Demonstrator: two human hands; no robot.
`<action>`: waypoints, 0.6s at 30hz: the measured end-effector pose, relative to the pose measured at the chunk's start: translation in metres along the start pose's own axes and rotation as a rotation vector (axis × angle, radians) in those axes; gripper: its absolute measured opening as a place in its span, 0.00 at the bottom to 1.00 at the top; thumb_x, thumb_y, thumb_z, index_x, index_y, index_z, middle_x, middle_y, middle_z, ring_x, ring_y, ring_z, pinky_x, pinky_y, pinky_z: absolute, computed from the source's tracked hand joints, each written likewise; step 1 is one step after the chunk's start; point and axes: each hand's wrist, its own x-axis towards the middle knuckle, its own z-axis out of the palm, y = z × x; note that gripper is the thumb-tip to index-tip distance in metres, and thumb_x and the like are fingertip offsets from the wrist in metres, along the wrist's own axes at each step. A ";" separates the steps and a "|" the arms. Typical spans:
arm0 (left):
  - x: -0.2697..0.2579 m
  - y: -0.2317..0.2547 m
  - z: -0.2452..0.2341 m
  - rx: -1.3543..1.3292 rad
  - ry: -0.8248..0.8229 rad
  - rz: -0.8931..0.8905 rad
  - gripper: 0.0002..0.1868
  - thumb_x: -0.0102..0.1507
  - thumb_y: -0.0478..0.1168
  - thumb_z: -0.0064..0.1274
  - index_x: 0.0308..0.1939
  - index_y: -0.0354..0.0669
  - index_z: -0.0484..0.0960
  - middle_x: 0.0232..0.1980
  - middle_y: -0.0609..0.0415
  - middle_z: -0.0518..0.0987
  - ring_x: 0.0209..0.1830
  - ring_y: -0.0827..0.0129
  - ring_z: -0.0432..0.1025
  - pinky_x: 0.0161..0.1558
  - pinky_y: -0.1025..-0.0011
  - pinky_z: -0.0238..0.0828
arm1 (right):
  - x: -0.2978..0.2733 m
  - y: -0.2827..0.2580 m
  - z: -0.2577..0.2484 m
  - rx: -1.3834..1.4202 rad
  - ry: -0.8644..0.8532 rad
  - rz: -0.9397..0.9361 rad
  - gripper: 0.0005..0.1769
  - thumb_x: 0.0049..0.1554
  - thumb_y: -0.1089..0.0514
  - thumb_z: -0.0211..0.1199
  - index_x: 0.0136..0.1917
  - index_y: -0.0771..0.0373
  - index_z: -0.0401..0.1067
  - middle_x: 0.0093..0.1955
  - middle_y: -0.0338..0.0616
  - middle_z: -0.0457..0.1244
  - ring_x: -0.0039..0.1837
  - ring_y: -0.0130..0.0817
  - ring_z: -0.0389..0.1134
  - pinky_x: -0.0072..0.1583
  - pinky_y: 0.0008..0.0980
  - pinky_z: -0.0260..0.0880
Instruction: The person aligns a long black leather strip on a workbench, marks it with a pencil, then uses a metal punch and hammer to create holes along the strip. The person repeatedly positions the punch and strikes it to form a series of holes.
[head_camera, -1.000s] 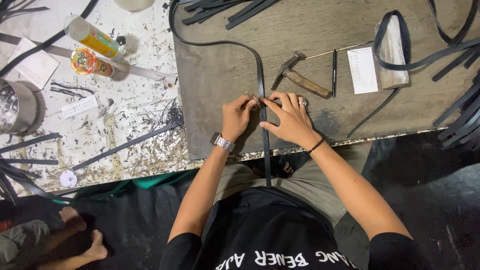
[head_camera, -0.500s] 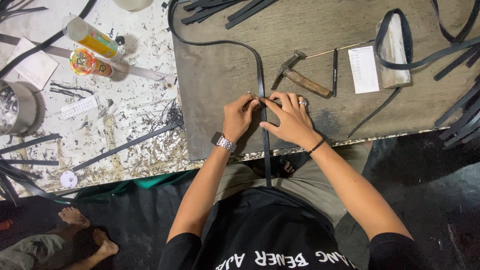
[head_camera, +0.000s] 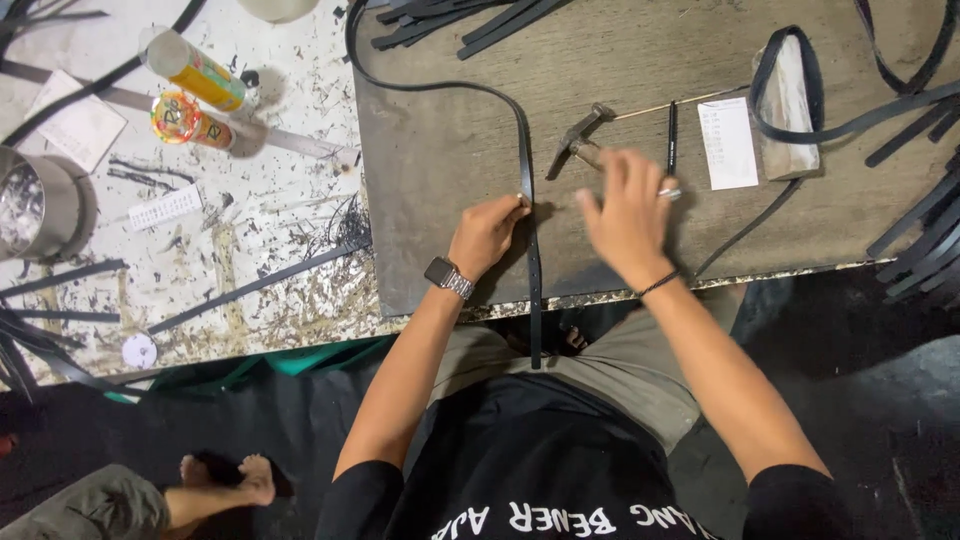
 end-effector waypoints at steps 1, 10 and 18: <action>0.001 -0.002 0.000 -0.018 -0.019 0.025 0.04 0.65 0.28 0.57 0.40 0.42 0.81 0.31 0.48 0.84 0.34 0.53 0.81 0.38 0.65 0.80 | 0.002 0.015 0.002 -0.183 0.023 -0.024 0.24 0.65 0.42 0.60 0.66 0.58 0.70 0.57 0.46 0.58 0.61 0.47 0.58 0.61 0.56 0.52; 0.003 -0.015 -0.001 -0.062 -0.081 0.079 0.12 0.65 0.24 0.50 0.46 0.43 0.81 0.35 0.49 0.85 0.38 0.52 0.81 0.42 0.60 0.80 | 0.013 0.009 -0.046 0.331 -0.254 0.220 0.24 0.71 0.43 0.50 0.61 0.67 0.68 0.44 0.59 0.66 0.46 0.63 0.71 0.43 0.53 0.65; 0.006 -0.012 -0.004 -0.009 -0.154 0.118 0.13 0.63 0.21 0.49 0.44 0.42 0.79 0.33 0.49 0.83 0.37 0.52 0.80 0.43 0.60 0.80 | -0.032 -0.021 -0.088 0.479 0.391 -0.039 0.15 0.65 0.52 0.63 0.53 0.67 0.71 0.31 0.50 0.64 0.33 0.54 0.68 0.35 0.38 0.66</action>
